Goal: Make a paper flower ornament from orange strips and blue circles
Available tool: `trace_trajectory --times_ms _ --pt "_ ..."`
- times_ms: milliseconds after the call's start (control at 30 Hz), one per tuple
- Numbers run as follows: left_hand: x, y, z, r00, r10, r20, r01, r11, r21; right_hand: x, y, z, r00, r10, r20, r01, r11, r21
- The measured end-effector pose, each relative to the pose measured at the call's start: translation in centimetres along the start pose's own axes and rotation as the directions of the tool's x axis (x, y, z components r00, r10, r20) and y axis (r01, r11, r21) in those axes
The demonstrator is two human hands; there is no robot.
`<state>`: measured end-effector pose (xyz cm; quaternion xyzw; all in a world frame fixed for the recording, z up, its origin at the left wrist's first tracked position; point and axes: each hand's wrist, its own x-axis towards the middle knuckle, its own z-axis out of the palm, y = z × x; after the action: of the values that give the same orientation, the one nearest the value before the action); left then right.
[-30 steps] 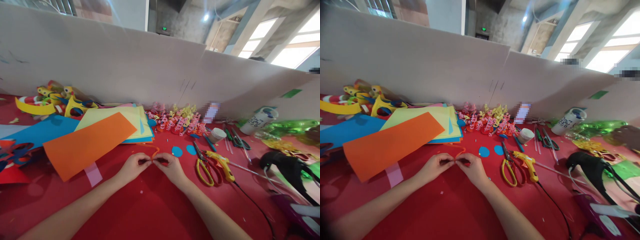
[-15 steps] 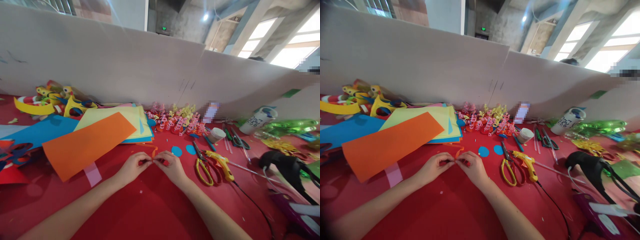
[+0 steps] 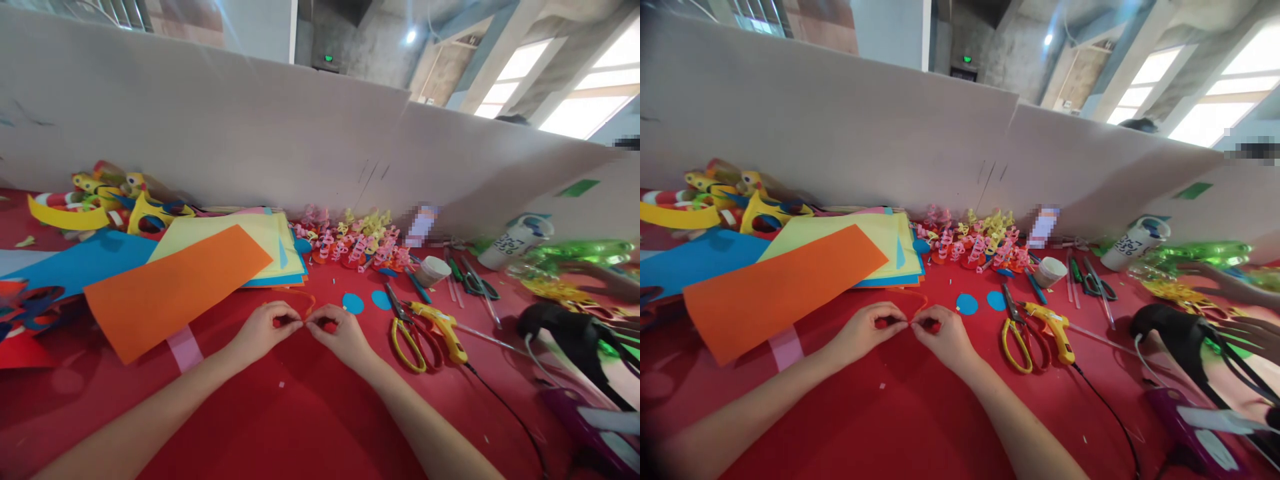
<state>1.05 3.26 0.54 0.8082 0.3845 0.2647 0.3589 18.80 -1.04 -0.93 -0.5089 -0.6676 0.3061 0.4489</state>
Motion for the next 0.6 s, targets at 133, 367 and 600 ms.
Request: trace_trajectory --times_ms 133,367,600 --pt "-0.03 -0.03 0.13 0.999 0.049 -0.024 -0.049 0.998 -0.027 0.05 0.32 0.05 1.000 0.020 0.015 -0.021 0.998 0.059" --pt "-0.17 0.46 0.21 0.997 0.075 -0.036 -0.075 0.997 0.006 0.06 0.58 0.15 0.998 0.057 0.025 -0.058 0.997 0.057" --pt "-0.14 0.53 0.15 0.999 0.051 -0.013 -0.052 0.999 -0.009 0.07 0.40 0.08 0.999 0.001 0.051 -0.005 0.997 0.077"
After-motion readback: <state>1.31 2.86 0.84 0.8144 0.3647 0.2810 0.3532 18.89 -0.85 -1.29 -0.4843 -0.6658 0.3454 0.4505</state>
